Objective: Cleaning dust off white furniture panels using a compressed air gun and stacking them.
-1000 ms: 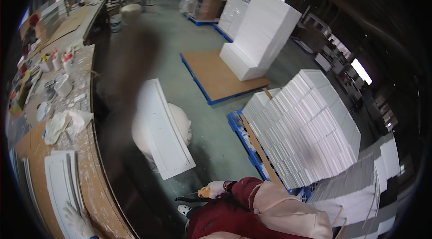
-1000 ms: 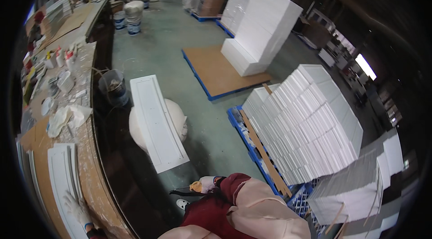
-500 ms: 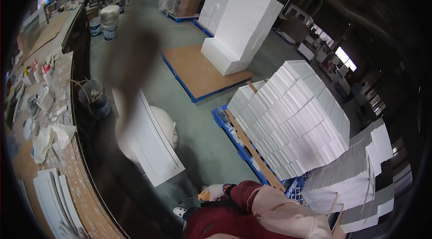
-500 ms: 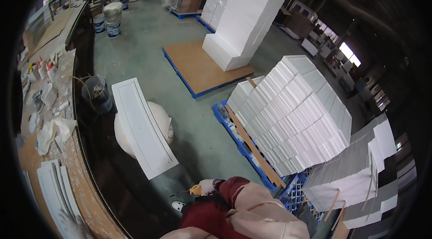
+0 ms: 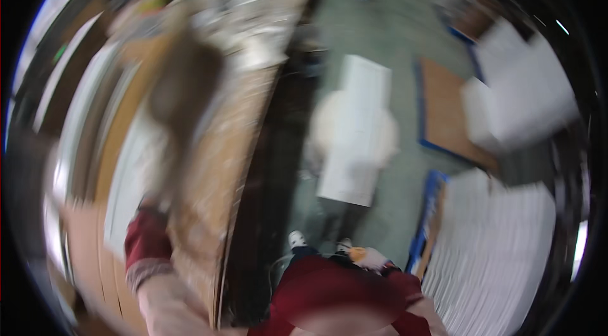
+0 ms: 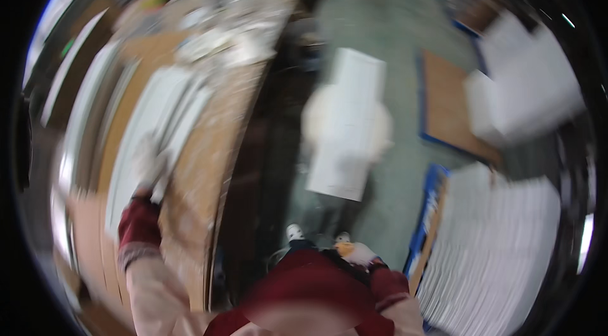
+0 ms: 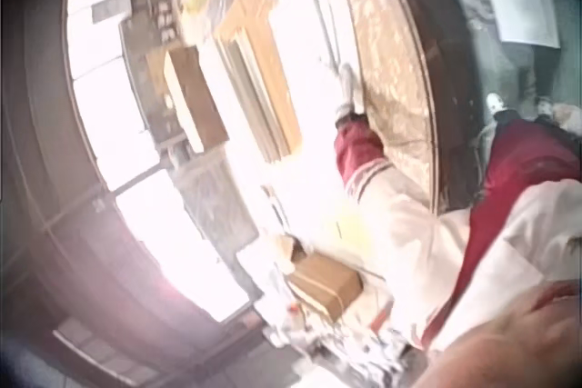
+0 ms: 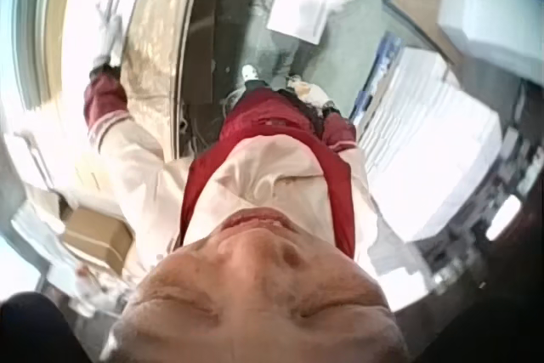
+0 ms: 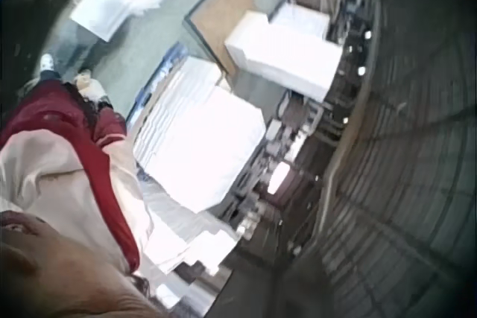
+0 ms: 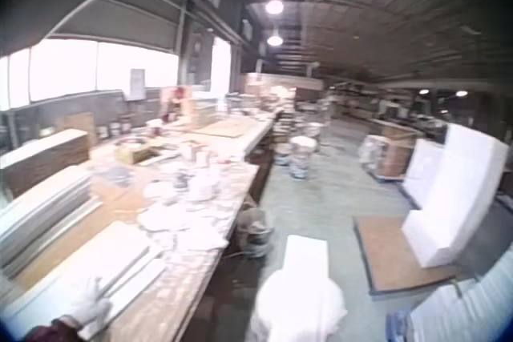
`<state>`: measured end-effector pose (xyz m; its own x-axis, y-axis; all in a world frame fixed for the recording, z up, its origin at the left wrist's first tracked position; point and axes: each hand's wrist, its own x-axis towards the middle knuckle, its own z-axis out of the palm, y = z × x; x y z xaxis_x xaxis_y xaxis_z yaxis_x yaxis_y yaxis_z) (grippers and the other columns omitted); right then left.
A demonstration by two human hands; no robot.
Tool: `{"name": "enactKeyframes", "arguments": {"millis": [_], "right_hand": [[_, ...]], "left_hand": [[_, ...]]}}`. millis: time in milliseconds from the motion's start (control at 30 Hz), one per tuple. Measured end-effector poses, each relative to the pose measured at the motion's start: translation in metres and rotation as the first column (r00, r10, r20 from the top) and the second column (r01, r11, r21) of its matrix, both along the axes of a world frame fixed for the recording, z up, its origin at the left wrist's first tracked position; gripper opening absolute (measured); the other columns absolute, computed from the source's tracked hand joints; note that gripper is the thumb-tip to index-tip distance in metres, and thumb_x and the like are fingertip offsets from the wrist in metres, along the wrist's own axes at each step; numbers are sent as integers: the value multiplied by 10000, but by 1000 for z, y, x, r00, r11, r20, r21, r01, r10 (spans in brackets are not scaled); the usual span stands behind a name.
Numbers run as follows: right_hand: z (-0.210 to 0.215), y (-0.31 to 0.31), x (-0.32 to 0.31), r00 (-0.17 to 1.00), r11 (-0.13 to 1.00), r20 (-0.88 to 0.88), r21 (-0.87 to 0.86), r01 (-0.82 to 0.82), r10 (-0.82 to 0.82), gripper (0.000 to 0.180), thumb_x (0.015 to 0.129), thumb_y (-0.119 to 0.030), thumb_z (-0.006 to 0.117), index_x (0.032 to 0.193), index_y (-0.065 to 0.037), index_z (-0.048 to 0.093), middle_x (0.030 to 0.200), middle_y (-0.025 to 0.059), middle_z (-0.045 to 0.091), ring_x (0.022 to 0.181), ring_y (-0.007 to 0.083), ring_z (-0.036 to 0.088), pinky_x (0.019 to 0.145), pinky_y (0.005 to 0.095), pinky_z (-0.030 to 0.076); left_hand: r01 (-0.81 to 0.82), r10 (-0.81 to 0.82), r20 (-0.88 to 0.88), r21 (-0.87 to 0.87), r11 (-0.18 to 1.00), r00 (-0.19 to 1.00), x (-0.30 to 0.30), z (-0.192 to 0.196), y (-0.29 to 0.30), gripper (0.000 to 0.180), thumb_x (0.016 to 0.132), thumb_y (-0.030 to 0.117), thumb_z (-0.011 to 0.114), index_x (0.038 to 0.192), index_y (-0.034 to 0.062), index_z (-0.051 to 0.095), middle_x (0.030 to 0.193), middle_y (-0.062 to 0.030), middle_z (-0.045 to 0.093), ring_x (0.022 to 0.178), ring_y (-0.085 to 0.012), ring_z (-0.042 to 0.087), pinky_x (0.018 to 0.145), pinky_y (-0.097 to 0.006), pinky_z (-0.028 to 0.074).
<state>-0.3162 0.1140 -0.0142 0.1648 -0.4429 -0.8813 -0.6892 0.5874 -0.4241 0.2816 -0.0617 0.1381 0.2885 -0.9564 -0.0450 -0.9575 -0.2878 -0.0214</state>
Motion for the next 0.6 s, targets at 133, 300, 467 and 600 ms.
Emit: {"name": "enactKeyframes", "arguments": {"millis": [133, 300, 467, 600], "right_hand": [[-4, -5, 6, 975, 990, 177, -24, 140, -134, 358, 738, -172, 742, 1061, -55, 643, 839, 24, 664, 713, 114, 610, 644, 289, 486], [-67, -2, -19, 980, 976, 58, -122, -182, 190, 383, 735, -195, 742, 1068, -42, 633, 936, 48, 660, 836, 142, 606, 738, 290, 470], [-13, -17, 18, 999, 993, -1, 105, -47, 47, 458, 703, -230, 784, 1095, -59, 621, 996, 20, 655, 865, 122, 614, 744, 265, 485], [-20, -8, 6, 999, 994, -50, 105, -3, 8, 434, 702, -220, 788, 1078, -66, 634, 978, 3, 651, 824, 96, 605, 695, 242, 482]], "left_hand": [[-7, -14, -178, -118, 993, 984, -11, 8, 24, 988, 707, 559, 647, 1423, 23, 227, 1456, -267, 225, 1357, -432, 193, 1080, -577, 154], [-66, 68, 24, -94, 993, 997, -25, 2, 12, 973, 718, 557, 649, 1442, 72, 215, 1472, -193, 243, 1356, -385, 224, 1085, -574, 159], [-167, 167, -3, -18, 986, 986, -14, 7, 38, 974, 714, 542, 661, 1450, 95, 205, 1479, -188, 230, 1361, -387, 214, 1095, -571, 144], [-149, 136, -160, -71, 986, 978, 0, -8, 21, 1014, 717, 539, 665, 1471, 112, 137, 1512, -175, 168, 1392, -369, 158, 1106, -555, 127]]}}
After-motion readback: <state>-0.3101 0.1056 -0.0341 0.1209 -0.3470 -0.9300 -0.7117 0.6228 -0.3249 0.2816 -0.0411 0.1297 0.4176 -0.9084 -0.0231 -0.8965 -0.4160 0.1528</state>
